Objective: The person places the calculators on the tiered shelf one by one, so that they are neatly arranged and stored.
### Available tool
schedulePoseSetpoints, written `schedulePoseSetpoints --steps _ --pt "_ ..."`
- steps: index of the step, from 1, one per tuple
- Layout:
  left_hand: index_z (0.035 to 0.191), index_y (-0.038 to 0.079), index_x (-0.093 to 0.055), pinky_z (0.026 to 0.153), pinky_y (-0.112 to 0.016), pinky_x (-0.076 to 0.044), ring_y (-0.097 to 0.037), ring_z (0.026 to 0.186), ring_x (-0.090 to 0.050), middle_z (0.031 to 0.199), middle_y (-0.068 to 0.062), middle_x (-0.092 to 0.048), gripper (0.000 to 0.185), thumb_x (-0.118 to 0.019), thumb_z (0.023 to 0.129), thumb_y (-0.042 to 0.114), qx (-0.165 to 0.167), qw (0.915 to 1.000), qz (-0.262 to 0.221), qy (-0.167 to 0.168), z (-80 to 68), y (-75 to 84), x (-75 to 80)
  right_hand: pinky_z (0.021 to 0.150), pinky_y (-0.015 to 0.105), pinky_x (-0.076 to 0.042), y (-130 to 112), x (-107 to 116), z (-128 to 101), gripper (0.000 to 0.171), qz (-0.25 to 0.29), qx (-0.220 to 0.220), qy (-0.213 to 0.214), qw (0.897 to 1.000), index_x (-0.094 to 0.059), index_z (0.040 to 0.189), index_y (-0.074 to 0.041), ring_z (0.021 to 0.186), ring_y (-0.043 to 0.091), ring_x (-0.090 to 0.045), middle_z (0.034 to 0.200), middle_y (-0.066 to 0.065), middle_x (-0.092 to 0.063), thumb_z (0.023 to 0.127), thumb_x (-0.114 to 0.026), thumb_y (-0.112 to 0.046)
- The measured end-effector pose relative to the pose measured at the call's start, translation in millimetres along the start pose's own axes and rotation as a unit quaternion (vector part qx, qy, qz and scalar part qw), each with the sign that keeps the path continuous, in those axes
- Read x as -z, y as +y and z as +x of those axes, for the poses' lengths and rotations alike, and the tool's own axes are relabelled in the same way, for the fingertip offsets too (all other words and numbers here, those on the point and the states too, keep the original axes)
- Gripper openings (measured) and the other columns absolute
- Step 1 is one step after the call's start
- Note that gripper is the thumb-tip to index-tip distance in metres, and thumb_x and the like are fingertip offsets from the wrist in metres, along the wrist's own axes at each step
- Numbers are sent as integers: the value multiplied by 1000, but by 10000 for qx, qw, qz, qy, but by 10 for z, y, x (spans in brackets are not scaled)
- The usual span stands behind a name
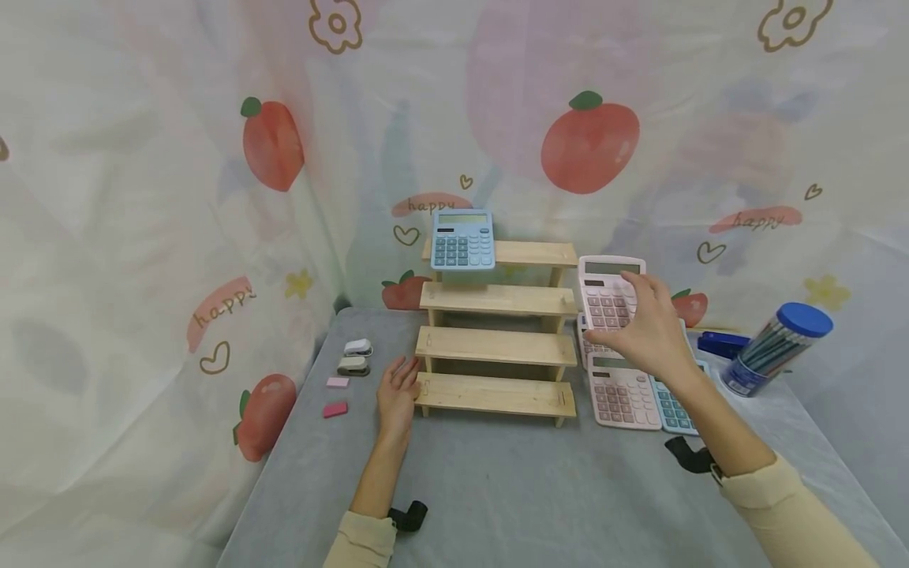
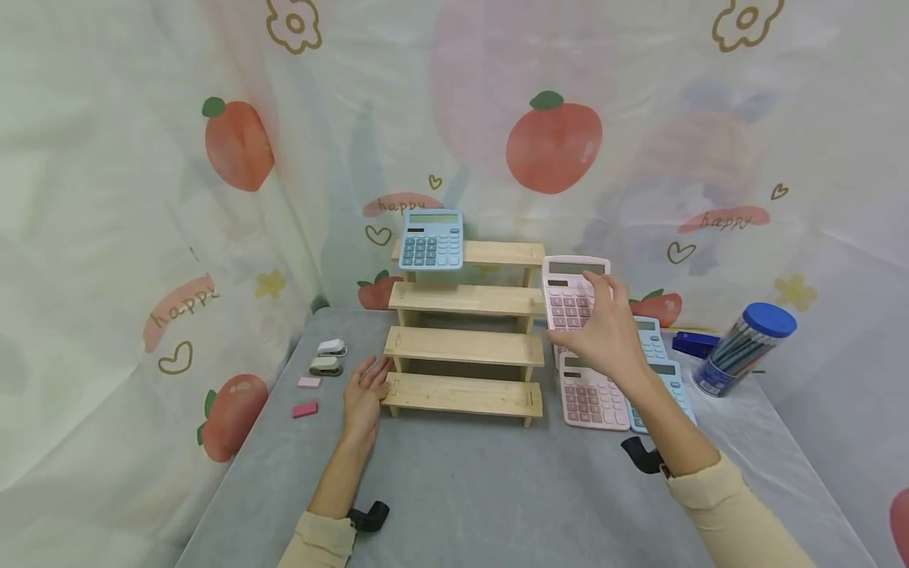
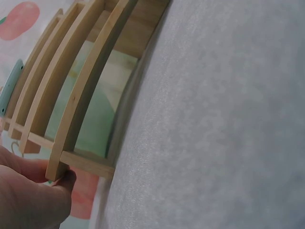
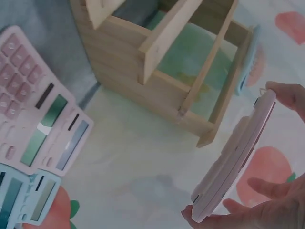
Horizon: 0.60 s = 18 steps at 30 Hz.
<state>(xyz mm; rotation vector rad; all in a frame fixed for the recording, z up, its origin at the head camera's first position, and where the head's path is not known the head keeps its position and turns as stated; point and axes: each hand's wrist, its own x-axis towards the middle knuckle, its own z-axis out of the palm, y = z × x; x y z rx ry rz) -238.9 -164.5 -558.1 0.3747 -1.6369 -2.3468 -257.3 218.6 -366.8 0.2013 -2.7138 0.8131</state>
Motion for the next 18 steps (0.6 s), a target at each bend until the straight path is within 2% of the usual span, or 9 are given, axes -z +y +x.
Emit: schedulePoseSetpoints --steps 10,18 --pt "155 -4 -36 89 -24 -51 -31 141 -52 151 -22 -54 65 -52 94 -21 -57 10000 -40 7 -18 -8 12 108 74 -32 -280 -124 486 111 264 105 -33 9996 -32 160 -2 143 53 -32 162 31 -26 75 -93 -39" --pt "153 -5 -39 85 -23 -52 -32 140 -54 149 -23 -56 64 -53 93 -22 -102 9999 -77 -9 10 -30 9 106 68 -39 -481 -263 866 111 414 49 -60 9991 -33 159 -4 135 52 -42 163 29 -23 73 -92 -41"
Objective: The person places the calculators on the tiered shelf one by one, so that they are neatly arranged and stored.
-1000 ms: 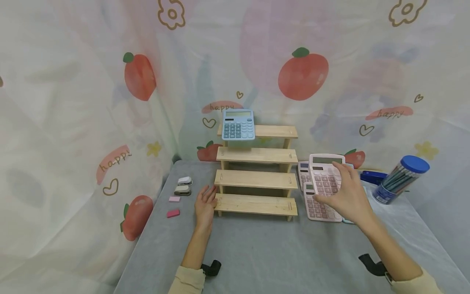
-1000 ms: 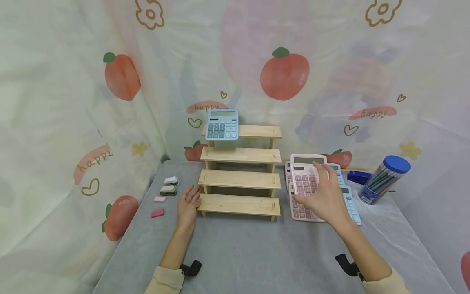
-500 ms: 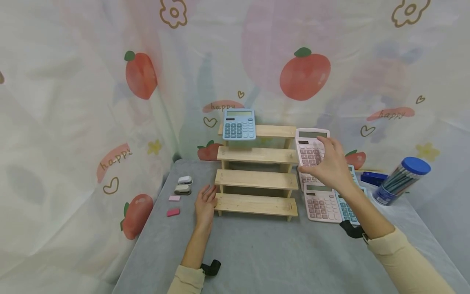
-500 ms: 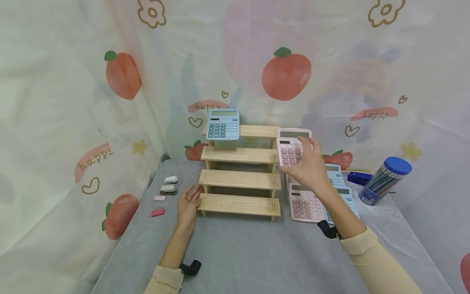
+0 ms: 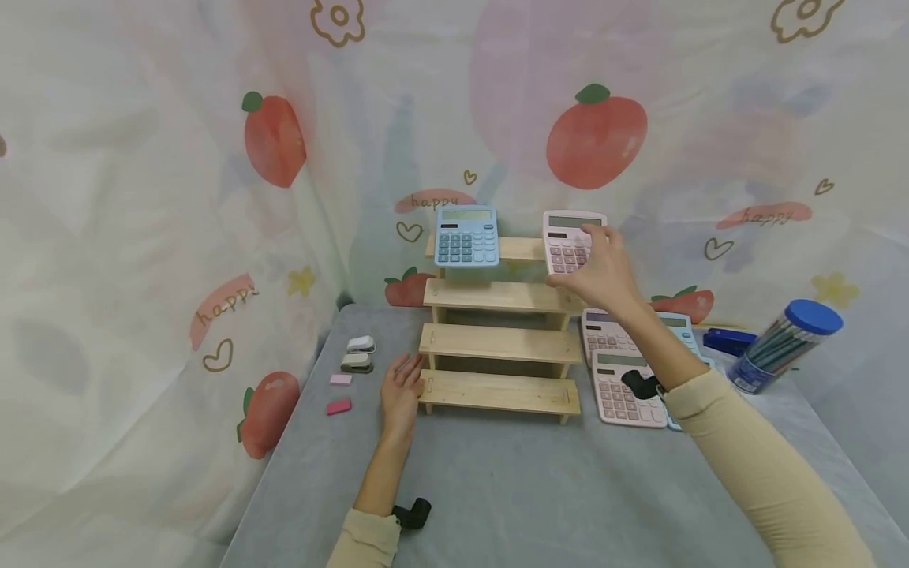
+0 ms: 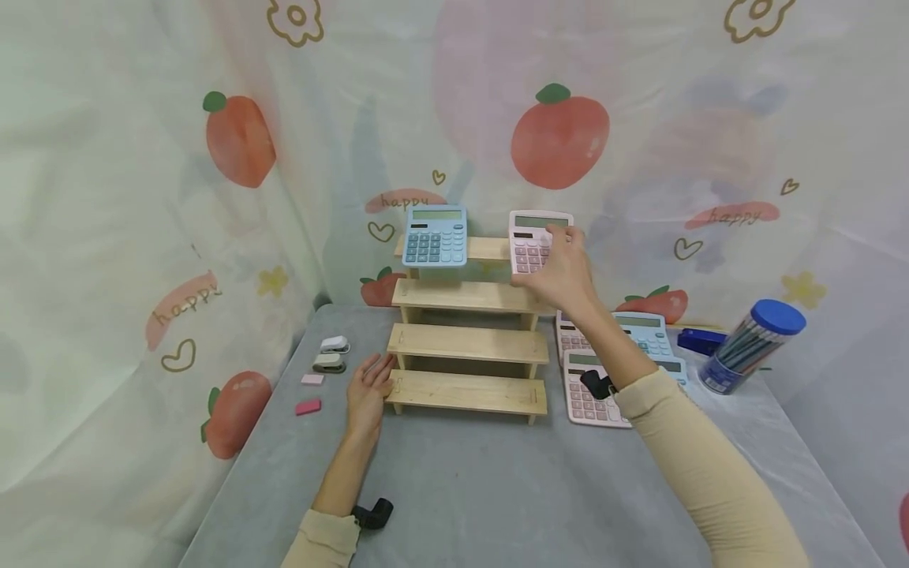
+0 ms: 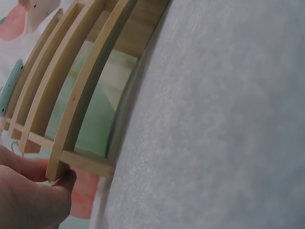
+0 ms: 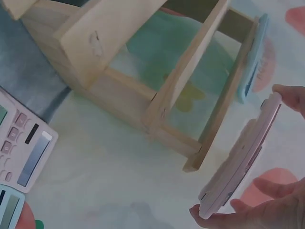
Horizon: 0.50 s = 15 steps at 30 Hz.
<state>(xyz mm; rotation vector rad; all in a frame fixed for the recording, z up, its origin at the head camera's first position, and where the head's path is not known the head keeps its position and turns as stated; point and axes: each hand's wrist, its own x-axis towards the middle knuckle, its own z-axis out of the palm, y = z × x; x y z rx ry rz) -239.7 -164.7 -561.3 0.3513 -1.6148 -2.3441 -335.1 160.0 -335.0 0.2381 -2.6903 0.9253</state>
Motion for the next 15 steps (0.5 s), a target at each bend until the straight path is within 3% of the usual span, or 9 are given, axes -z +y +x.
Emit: schedulePoseSetpoints --steps 15 --pt "151 -6 -39 88 -26 -52 -33 139 -54 149 -25 -55 62 -52 92 -23 -18 10000 -50 13 -18 33 -21 105 64 -41 -258 -467 459 112 39 -364 -35 9993 -34 158 -5 132 51 -42 161 25 -23 71 -94 -41"
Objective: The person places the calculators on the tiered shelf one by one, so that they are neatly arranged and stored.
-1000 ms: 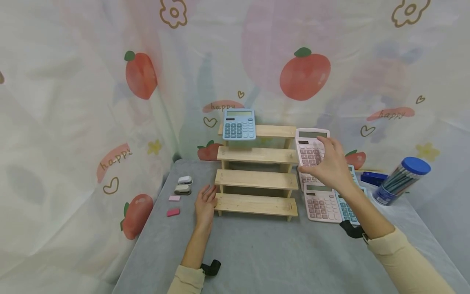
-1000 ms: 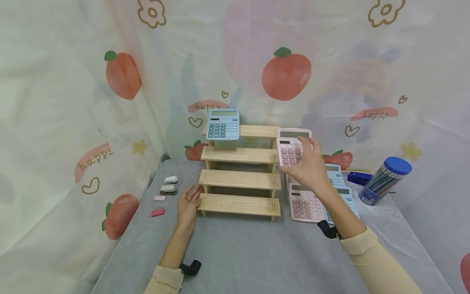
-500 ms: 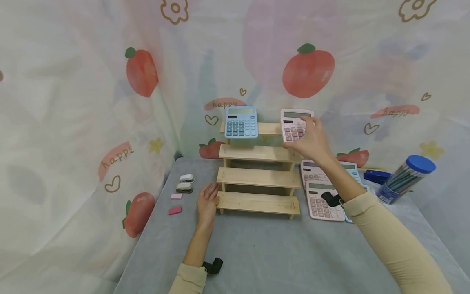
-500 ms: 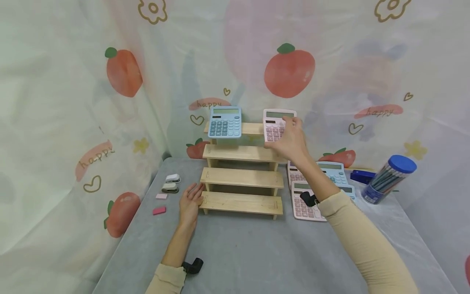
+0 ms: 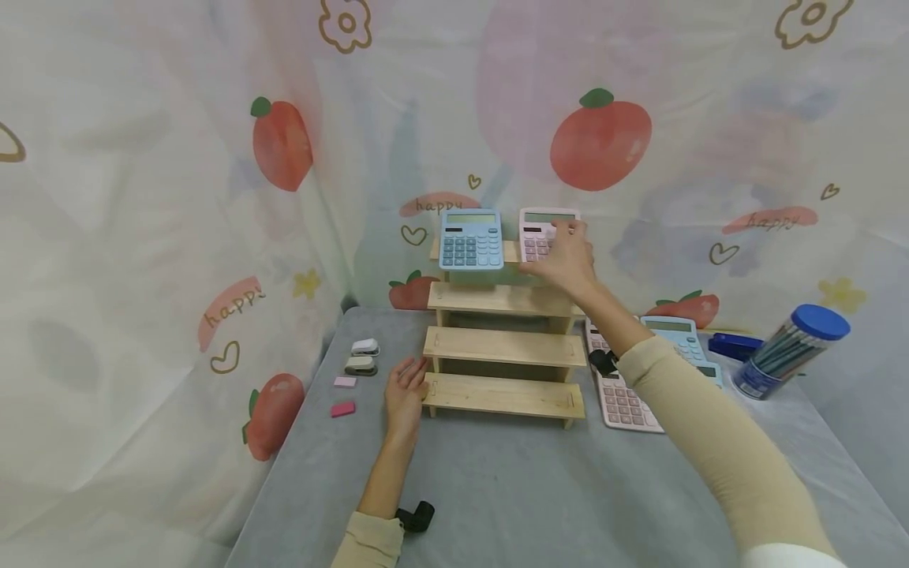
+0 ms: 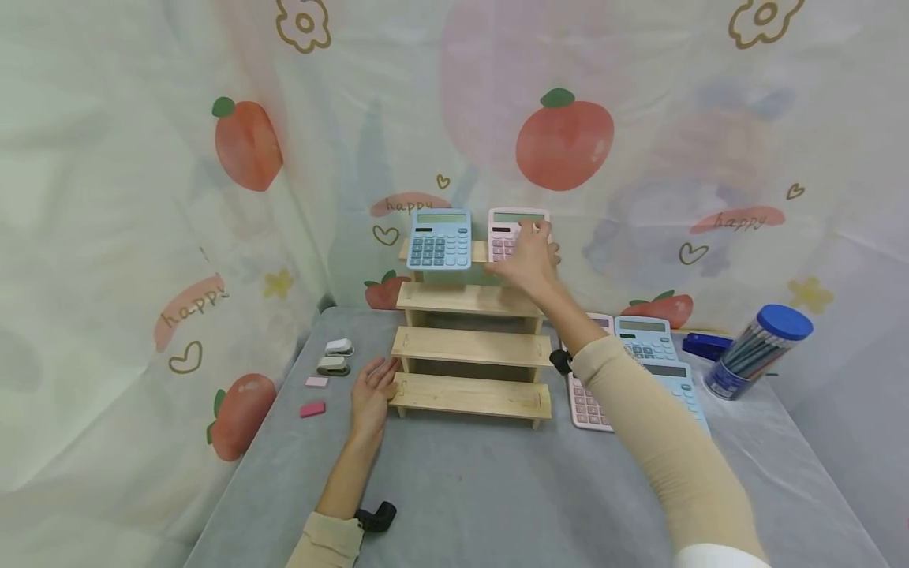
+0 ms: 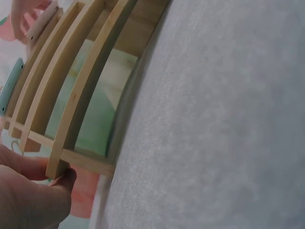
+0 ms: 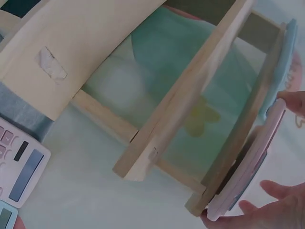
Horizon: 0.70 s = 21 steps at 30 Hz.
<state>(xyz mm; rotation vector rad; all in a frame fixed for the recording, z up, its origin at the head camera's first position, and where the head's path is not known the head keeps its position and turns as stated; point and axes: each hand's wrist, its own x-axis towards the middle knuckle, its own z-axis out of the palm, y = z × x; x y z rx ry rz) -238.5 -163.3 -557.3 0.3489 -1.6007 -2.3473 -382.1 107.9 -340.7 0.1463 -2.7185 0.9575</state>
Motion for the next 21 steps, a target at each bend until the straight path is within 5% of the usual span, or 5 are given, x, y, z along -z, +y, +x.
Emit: schedulePoseSetpoints --steps 13,21 --pt "146 -9 -41 87 -25 -52 -35 140 -53 149 -27 -54 56 -52 93 -24 -36 10000 29 -18 2 -7 -17 104 75 -35 -7 -123 52 112 -508 113 -46 9986 -31 161 -7 141 58 -33 168 28 -13 76 -86 -53" --pt "144 -9 -42 85 -26 -54 -34 138 -56 146 -27 -57 56 -52 91 -25 -19 10000 51 37 27 -3 -4 113 69 -31 110 30 -95 102 -152 184 191 9995 -32 160 -5 146 51 -30 168 24 -16 81 -84 -46"
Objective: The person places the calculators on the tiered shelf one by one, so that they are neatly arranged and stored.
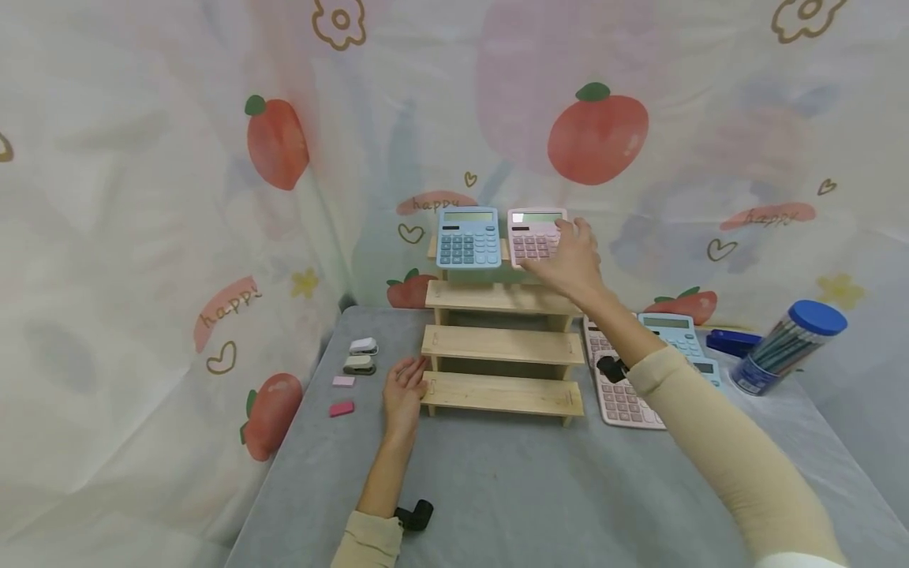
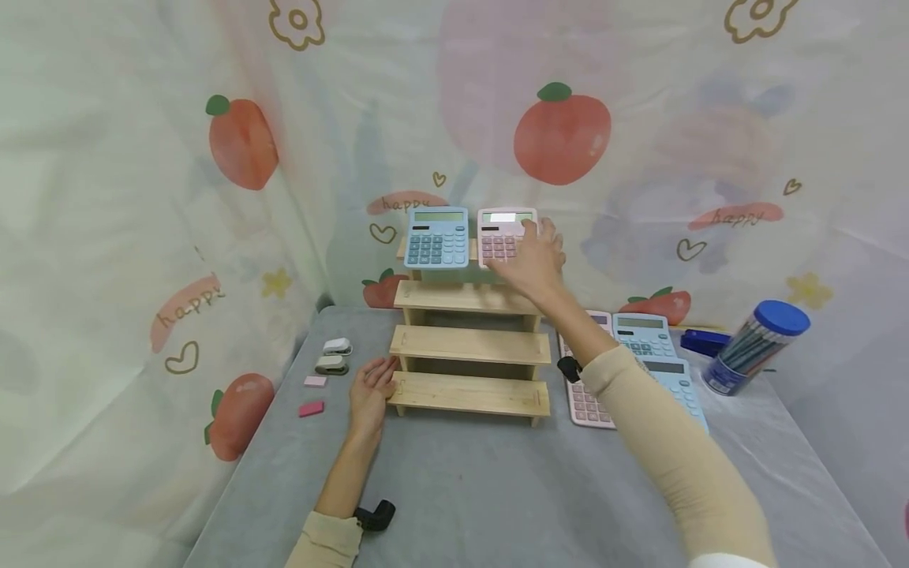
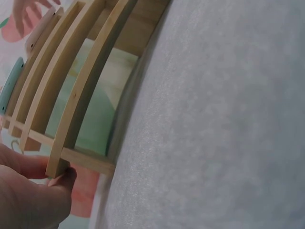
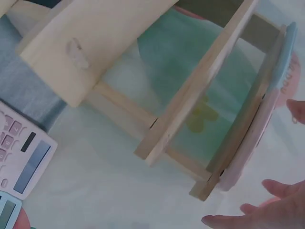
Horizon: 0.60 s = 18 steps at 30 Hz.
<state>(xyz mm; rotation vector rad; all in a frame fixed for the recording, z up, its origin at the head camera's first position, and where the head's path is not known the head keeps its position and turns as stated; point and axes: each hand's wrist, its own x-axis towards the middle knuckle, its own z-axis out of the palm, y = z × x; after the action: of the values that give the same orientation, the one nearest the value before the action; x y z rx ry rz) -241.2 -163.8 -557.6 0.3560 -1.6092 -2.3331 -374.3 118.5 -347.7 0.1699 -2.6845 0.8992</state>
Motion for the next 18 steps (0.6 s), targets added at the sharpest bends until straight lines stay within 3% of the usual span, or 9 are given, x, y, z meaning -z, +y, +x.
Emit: schedulePoseSetpoints --steps 7,18 --pt "145 -10 -41 84 -23 -53 -33 138 -55 147 -26 -57 57 -53 91 -25 42 10000 -2 -4 -4 25 8 117 64 -30 157 212 -254 92 176 449 79 9988 -35 157 1 149 49 -29 166 27 -22 88 -80 -39" --pt "147 -9 -40 88 -26 -53 -32 139 -54 148 -26 -56 58 -54 92 -24 51 9999 86 -45 4 7 12 106 72 -37 563 506 -765 83 4 387 135 9992 -39 156 -2 142 53 -37 164 25 -27 93 -76 -42"
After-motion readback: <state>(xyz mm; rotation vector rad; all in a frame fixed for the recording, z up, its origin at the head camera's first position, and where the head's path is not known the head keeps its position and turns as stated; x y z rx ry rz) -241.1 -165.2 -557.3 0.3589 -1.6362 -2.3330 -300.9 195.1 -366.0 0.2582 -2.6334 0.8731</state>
